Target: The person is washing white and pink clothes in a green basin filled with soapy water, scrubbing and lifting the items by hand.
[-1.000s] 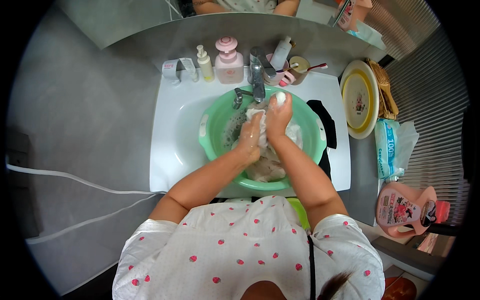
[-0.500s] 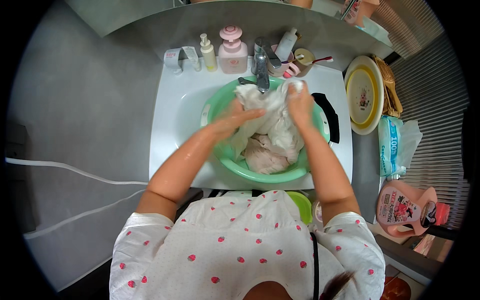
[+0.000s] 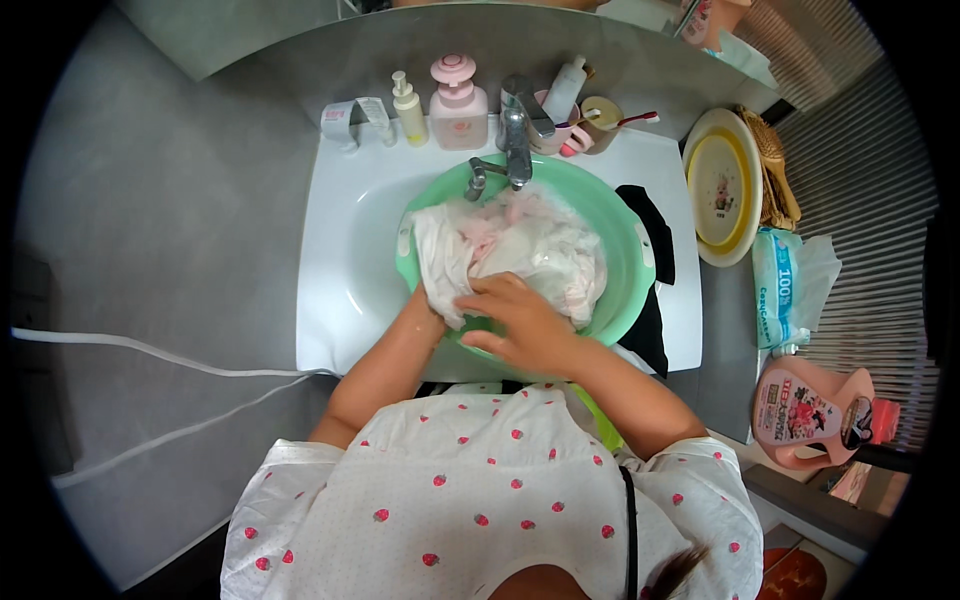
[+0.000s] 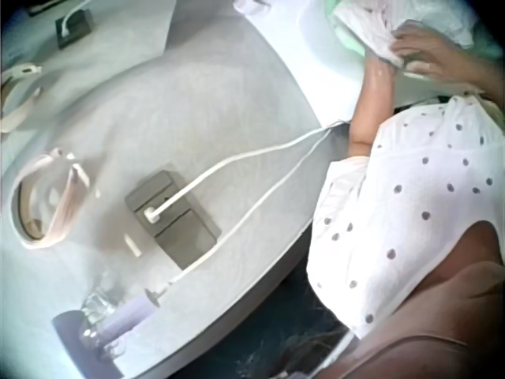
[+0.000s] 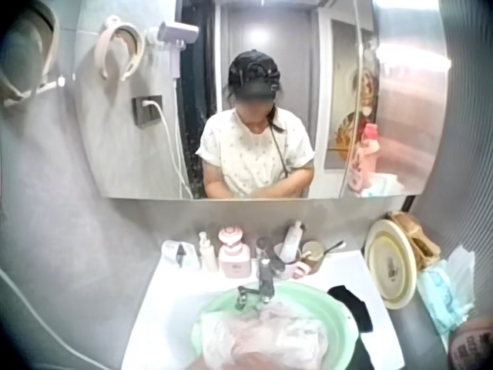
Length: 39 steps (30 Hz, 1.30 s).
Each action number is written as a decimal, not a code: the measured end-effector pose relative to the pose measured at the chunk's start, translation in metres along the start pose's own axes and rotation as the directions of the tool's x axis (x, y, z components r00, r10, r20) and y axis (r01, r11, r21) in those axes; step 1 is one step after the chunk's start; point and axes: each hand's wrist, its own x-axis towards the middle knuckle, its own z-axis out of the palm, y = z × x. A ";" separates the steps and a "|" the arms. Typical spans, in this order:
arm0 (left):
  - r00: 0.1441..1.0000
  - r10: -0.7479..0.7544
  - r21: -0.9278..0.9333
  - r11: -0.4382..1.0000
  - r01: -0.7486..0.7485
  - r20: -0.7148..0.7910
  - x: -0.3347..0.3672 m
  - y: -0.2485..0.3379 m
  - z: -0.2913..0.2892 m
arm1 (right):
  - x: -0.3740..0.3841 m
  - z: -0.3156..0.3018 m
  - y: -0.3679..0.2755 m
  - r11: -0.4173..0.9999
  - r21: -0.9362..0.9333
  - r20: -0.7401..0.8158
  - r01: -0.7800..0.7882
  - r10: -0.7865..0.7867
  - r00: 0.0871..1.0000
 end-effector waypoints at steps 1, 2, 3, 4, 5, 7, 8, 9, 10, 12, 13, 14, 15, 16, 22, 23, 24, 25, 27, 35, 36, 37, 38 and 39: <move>1.000 0.000 -0.002 1.000 0.000 0.000 0.000 0.007 0.002 | -0.002 -0.008 0.009 0.993 0.100 0.105 0.056 -0.066 0.992; 0.996 0.082 0.252 0.964 -0.084 0.020 0.001 0.015 0.006 | -0.001 -0.018 0.015 0.937 0.252 0.047 -0.242 0.238 0.970; 0.985 0.167 0.493 0.854 -0.169 0.048 -0.003 0.022 0.006 | 0.003 -0.027 0.019 0.774 0.409 0.047 -0.484 0.511 0.858; 0.997 -0.002 0.091 0.996 0.009 -0.076 0.000 0.006 -0.011 | 0.005 -0.034 0.033 0.804 0.307 -0.140 -0.508 0.567 0.812; 0.998 -0.010 0.087 0.996 0.016 -0.063 0.001 0.008 -0.002 | 0.005 -0.039 0.054 0.805 0.203 -0.346 -0.557 0.592 0.728; 0.993 0.054 -0.164 0.984 -0.071 -0.104 -0.005 0.023 0.028 | 0.007 -0.031 0.080 0.538 0.571 -0.171 -0.620 0.816 0.552; 0.993 0.057 -0.163 0.984 -0.073 -0.102 -0.003 0.027 0.034 | 0.007 -0.027 0.087 0.150 0.806 0.107 -0.572 0.915 0.390; 0.997 0.066 -0.230 0.970 -0.072 -0.035 0.000 0.029 0.039 | 0.006 -0.024 0.090 0.153 0.807 0.104 -0.570 0.914 0.392; 0.996 0.079 -0.296 0.953 -0.066 0.034 0.002 0.031 0.042 | 0.005 -0.022 0.091 0.003 0.805 0.306 -0.593 0.855 0.419; 0.988 0.054 -0.191 0.981 -0.025 0.145 0.008 0.029 0.027 | 0.008 -0.023 0.085 -0.143 0.767 0.498 -0.625 0.748 0.440; 0.969 0.014 -0.081 0.997 0.007 0.248 0.008 0.027 0.016 | 0.011 -0.029 0.076 0.082 0.645 0.434 -0.760 0.779 0.452; 0.969 0.016 -0.080 0.997 0.004 0.248 0.008 0.025 0.005 | 0.013 -0.036 0.071 0.292 0.463 0.362 -0.837 0.799 0.479; 0.973 0.039 -0.023 0.999 -0.035 0.226 0.007 0.024 -0.006 | 0.014 -0.041 0.073 0.294 0.461 0.363 -0.837 0.798 0.480; 0.977 0.064 0.035 0.997 -0.073 0.205 0.006 0.022 -0.013 | 0.015 -0.047 0.077 0.273 0.587 0.239 -0.762 0.841 0.486; 0.993 -0.112 -0.715 0.697 0.050 -0.040 0.002 0.019 0.011 | 0.018 -0.021 0.067 0.709 0.490 -0.282 -0.507 0.679 0.678; 0.980 -0.187 -0.685 0.723 0.093 -0.064 0.011 0.014 0.012 | 0.016 -0.005 0.055 0.921 0.160 -0.422 -0.356 0.389 0.818; 0.949 -0.272 -0.607 0.785 0.122 -0.160 0.020 0.001 0.006 | 0.013 0.011 0.045 0.970 -0.197 -0.432 -0.144 0.046 0.901; 0.948 -0.271 -0.607 0.786 0.117 -0.167 0.022 -0.006 0.011 | 0.012 0.022 0.034 0.971 -0.193 -0.428 -0.140 0.046 0.903; 0.901 -0.300 -0.517 0.850 0.104 -0.313 0.021 -0.022 0.029 | 0.010 0.031 0.015 0.977 -0.200 -0.481 -0.074 -0.032 0.876; 0.885 -0.261 -0.260 0.951 0.167 -0.385 0.027 -0.030 0.032 | 0.034 0.035 0.072 0.723 0.561 -0.557 -0.405 0.690 0.462; 0.991 -0.022 -0.188 0.982 -0.003 -0.132 0.034 -0.050 -0.007 | 0.027 0.059 0.068 0.817 0.474 -0.647 -0.328 0.576 0.500; 0.990 -0.024 -0.191 0.982 -0.004 -0.141 0.033 -0.059 -0.010 | 0.029 0.055 0.057 0.814 0.477 -0.639 -0.331 0.580 0.505; 0.983 0.115 -0.065 0.990 -0.125 -0.141 0.034 -0.064 -0.011 | 0.037 0.044 0.039 0.824 0.441 -0.600 -0.356 0.566 0.565; 0.963 0.245 0.060 0.969 -0.239 -0.113 0.036 -0.068 -0.006 | 0.041 0.038 0.029 0.833 0.403 -0.564 -0.379 0.552 0.614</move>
